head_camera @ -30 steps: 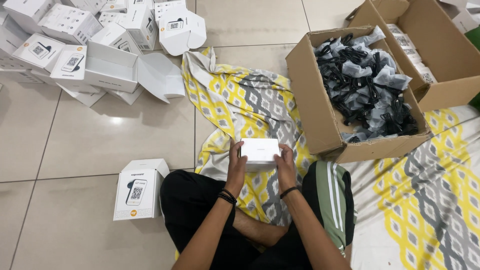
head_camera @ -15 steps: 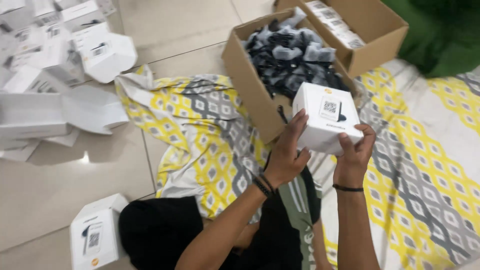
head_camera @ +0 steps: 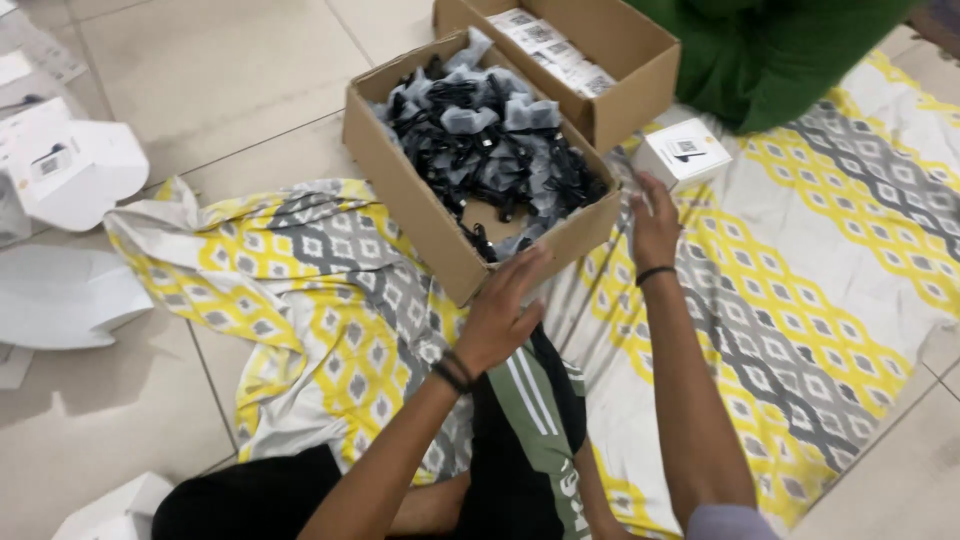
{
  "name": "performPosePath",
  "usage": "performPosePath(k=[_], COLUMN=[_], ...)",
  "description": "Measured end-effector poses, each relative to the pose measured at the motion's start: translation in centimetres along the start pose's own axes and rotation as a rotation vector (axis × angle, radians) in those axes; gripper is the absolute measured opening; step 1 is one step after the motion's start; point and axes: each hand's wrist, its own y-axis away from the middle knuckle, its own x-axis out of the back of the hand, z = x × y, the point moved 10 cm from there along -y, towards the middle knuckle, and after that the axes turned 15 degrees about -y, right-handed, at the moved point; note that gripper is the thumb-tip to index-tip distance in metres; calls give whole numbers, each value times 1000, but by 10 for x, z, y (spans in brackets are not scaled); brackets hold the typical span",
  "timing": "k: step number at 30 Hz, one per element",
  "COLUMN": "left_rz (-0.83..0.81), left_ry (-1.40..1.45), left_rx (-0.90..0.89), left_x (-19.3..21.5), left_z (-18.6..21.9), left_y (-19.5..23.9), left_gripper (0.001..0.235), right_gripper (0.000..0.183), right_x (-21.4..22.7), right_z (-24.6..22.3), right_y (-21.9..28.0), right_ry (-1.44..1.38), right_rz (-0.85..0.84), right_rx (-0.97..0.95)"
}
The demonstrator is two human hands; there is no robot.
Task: The person sits on the floor and repeatedly packs small white boxes. They open each box, place a small wrapped item inside from a nearby cardboard box, close the box, and set it aside. The process is repeated for multiple boxes.
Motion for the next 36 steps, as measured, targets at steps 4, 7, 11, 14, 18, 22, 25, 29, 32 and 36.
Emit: performPosePath(k=[4, 7, 11, 14, 18, 22, 25, 29, 32, 36], left_rz=[140, 320, 707, 1001, 1271, 1321, 1398, 1342, 1118, 769], left_ry=[-240, -457, -675, -574, 168, 359, 280, 198, 175, -37], left_rx=[302, 666, 1113, 1421, 1668, 1526, 1306, 1049, 972, 845], left_x=[111, 194, 276, 276, 210, 236, 291, 359, 369, 325], left_z=[-34, -55, -57, -62, -123, -144, -152, -156, -170, -183], left_y=[160, 294, 477, 596, 690, 657, 624, 557, 484, 380], left_gripper=[51, 47, 51, 65, 86, 91, 92, 83, 75, 72], right_gripper=[31, 34, 40, 52, 68, 84, 78, 46, 26, 28], right_x=[-173, -319, -473, -559, -667, -667, -642, -595, -544, -467], right_z=[-36, -79, -128, -101, -7, -10, -42, -92, -83, -20], right_y=[137, 268, 442, 542, 619, 649, 616, 531, 459, 400], right_ry=[-274, -449, -383, -202, 34, 244, 331, -228, -436, -768], right_rz=[-340, -771, -1324, -1560, -1619, -1921, -1872, -1558, -1341, -1068], right_rx=[-94, -233, -248, -87, 150, 106, -50, -372, -170, -648])
